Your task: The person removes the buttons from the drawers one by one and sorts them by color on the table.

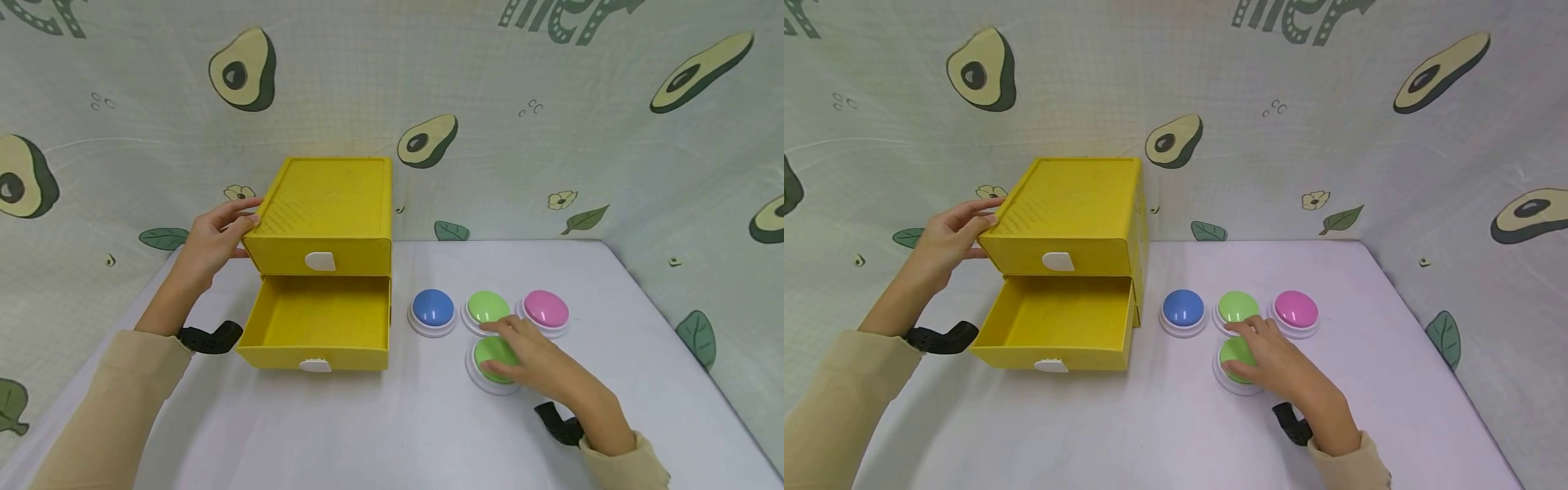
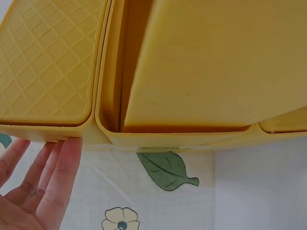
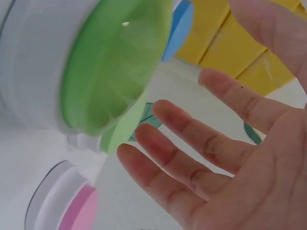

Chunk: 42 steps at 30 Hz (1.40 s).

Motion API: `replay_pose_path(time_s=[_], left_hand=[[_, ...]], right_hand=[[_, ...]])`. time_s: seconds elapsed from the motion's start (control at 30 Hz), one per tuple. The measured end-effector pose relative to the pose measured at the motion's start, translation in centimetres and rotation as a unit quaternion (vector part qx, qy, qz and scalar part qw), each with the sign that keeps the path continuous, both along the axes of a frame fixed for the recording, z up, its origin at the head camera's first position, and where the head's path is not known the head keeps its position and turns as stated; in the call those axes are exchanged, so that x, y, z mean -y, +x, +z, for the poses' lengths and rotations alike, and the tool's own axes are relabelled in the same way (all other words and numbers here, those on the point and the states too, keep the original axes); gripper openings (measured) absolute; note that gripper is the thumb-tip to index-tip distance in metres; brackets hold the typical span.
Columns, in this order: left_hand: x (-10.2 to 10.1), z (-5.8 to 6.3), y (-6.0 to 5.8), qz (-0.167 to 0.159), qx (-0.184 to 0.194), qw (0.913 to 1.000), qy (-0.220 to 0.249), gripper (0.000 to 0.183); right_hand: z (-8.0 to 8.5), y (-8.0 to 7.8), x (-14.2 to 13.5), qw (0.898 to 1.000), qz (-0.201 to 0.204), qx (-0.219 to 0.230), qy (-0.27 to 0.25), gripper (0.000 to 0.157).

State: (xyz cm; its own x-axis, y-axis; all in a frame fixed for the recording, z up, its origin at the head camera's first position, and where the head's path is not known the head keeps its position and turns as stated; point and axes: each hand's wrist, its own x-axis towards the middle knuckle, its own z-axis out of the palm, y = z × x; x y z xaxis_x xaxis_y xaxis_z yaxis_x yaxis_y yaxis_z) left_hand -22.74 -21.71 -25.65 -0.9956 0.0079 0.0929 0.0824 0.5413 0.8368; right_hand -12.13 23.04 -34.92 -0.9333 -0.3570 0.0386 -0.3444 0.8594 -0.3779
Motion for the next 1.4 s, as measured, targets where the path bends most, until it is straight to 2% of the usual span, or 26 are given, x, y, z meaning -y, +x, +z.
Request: replay_pose_path(time_s=[0.3, 0.47, 0.53, 0.7, 0.83, 0.9, 1.03, 1.1, 1.23, 1.4], left_hand=[[-0.2, -0.1, -0.1, -0.002, 0.002, 1.0, 0.005, 0.052], [-0.1, -0.1, 0.0, -0.002, 0.001, 1.0, 0.003, 0.052], [-0.1, 0.0, 0.1, -0.002, 0.0, 1.0, 0.002, 0.052], [-0.2, 0.2, 0.0, 0.001, -0.001, 1.0, -0.001, 0.053], [-0.2, 0.1, 0.1, 0.004, 0.002, 1.0, -0.003, 0.053], [-0.2, 0.1, 0.1, 0.003, 0.003, 1.0, -0.002, 0.053], [-0.2, 0.0, 0.1, 0.004, 0.003, 1.0, -0.002, 0.053], [-0.2, 0.1, 0.2, 0.005, 0.004, 1.0, -0.002, 0.053], [-0.1, 0.0, 0.2, 0.004, 0.007, 1.0, -0.004, 0.053], [-0.1, 0.1, 0.2, 0.0, 0.001, 1.0, -0.005, 0.053]], right_hand=[[1.7, 1.8, 2.2, 0.998, 0.03, -0.061, -0.004, 0.041], [2.9, 3.3, 3.4, 0.99, 0.07, -0.125, 0.0, 0.036], [3.4, 3.8, 3.9, 0.987, 0.083, -0.135, -0.003, 0.036], [4.9, 4.3, 5.4, 0.988, 0.104, -0.111, -0.009, 0.039], [5.7, 4.3, 7.0, 0.991, 0.118, -0.06, -0.024, 0.041], [6.1, 4.2, 8.0, 0.992, 0.123, -0.021, -0.029, 0.042], [6.2, 4.1, 10.1, 0.986, 0.158, 0.028, -0.046, 0.043], [6.0, 3.9, 11.2, 0.981, 0.183, 0.04, -0.053, 0.042], [5.0, 3.6, 13.5, 0.971, 0.228, 0.028, -0.058, 0.042], [3.2, 3.3, 15.9, 0.965, 0.252, -0.051, -0.058, 0.047]])
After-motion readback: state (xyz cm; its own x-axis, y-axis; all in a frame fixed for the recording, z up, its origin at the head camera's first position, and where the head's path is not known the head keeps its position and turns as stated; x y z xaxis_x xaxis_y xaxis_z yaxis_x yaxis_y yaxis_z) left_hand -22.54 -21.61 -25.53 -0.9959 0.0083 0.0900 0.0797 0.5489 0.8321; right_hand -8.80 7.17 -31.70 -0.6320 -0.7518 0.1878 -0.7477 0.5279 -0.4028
